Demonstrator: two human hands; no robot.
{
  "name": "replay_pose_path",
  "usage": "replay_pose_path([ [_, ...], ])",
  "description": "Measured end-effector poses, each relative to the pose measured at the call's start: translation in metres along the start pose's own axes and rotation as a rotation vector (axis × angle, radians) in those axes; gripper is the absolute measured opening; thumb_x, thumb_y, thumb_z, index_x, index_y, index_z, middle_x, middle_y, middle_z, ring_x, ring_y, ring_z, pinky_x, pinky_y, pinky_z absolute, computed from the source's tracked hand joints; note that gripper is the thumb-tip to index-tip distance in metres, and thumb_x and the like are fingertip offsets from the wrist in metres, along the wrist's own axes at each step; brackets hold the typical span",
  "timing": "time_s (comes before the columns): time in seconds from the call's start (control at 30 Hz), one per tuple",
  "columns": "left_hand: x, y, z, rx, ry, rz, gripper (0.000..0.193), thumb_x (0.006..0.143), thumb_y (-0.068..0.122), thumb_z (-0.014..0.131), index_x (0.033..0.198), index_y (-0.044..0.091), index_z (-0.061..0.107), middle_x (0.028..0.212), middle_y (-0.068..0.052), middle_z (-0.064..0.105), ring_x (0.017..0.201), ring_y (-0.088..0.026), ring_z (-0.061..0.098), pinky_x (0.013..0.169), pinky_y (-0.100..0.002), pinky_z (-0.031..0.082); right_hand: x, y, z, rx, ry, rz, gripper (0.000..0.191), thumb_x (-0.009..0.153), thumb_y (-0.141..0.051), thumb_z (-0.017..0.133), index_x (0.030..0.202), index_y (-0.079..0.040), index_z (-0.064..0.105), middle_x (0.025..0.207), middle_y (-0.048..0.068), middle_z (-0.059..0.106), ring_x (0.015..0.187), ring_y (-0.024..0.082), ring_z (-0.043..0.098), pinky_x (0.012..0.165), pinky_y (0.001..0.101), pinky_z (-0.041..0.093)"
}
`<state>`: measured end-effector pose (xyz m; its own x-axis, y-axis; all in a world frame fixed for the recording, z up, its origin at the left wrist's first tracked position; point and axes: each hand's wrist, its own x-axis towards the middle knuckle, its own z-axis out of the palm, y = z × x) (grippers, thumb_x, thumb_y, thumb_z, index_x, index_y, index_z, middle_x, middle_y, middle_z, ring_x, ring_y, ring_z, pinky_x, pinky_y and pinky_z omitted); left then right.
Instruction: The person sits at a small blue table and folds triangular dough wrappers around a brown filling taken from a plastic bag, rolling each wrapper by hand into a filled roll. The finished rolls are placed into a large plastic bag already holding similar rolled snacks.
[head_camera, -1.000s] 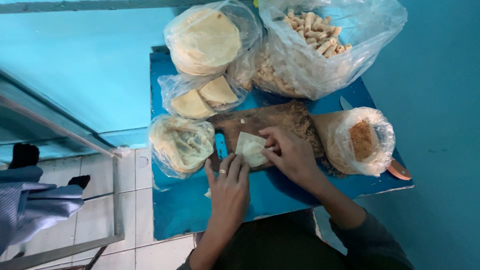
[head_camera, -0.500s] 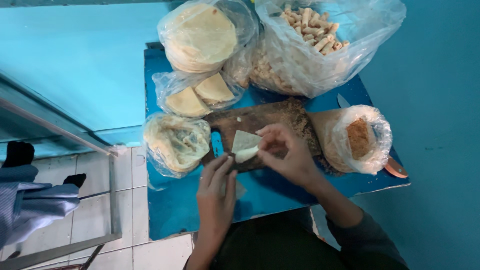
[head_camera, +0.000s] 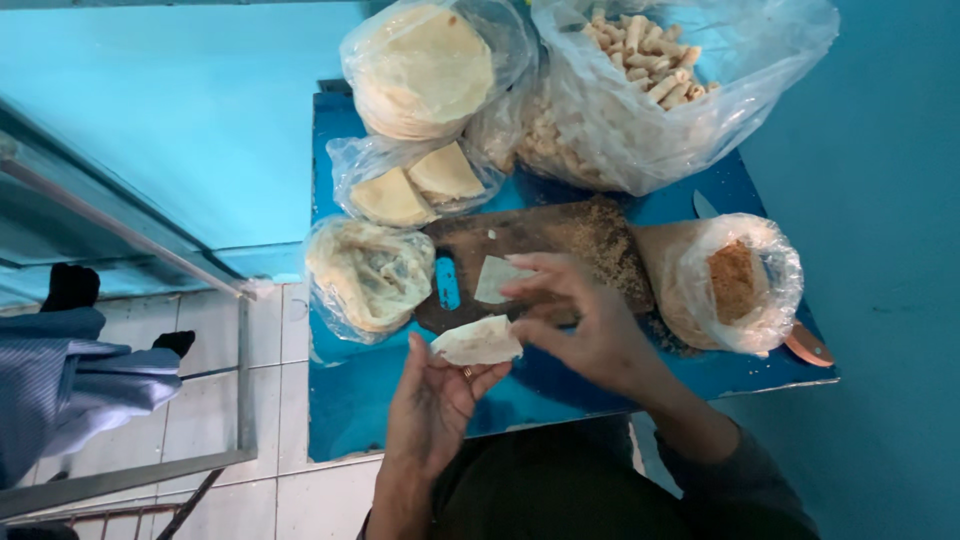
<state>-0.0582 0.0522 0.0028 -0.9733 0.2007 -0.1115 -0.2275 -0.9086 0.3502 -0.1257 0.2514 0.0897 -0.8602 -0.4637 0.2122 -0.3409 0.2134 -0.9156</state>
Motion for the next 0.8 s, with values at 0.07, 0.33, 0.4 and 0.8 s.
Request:
replay_pose_path([
  [0.07, 0.001, -0.001, -0.001, -0.026, -0.045, -0.020, 0.066, 0.102, 0.050, 0.044, 0.135, -0.007, 0.053, 0.132, -0.026, 0.064, 0.120, -0.036, 0.065, 0.104, -0.050, 0.051, 0.002, -0.001, 0.002, -0.030, -0.102, -0.087, 0.068, 0.084, -0.010, 0.078, 0.144, -0.007, 0.047, 0.125, 0.015, 0.070, 0.116, 0.019, 0.068, 0.092, 0.0339, 0.057],
  [0.33, 0.008, -0.016, -0.015, 0.313, 0.106, -0.068, 0.031, 0.102, 0.014, 0.058, 0.121, -0.009, 0.064, 0.116, -0.020, 0.073, 0.107, -0.027, 0.072, 0.098, -0.045, 0.057, 0.012, 0.022, 0.010, -0.013, -0.062, 0.164, 0.045, 0.096, -0.015, 0.068, 0.140, -0.011, 0.059, 0.092, 0.008, 0.081, 0.087, 0.012, 0.078, 0.079, 0.0280, 0.061],
  [0.4, 0.009, -0.017, -0.018, 0.288, 0.128, -0.089, 0.031, 0.101, 0.017, 0.057, 0.117, -0.009, 0.067, 0.113, -0.019, 0.075, 0.104, -0.026, 0.073, 0.096, -0.043, 0.058, 0.013, 0.026, 0.008, 0.063, -0.081, 0.193, 0.048, 0.094, -0.014, 0.069, 0.141, -0.011, 0.057, 0.092, 0.007, 0.080, 0.086, 0.012, 0.077, 0.078, 0.0282, 0.061],
  [0.8, 0.015, -0.023, -0.029, 0.785, 0.124, 0.008, 0.025, 0.097, 0.015, 0.064, 0.113, -0.001, 0.075, 0.103, -0.010, 0.078, 0.093, -0.015, 0.072, 0.086, -0.032, 0.057, 0.009, 0.031, 0.002, -0.007, -0.205, 0.146, 0.049, 0.095, -0.016, 0.068, 0.144, -0.011, 0.058, 0.107, 0.010, 0.080, 0.102, 0.018, 0.078, 0.092, 0.0326, 0.060],
])
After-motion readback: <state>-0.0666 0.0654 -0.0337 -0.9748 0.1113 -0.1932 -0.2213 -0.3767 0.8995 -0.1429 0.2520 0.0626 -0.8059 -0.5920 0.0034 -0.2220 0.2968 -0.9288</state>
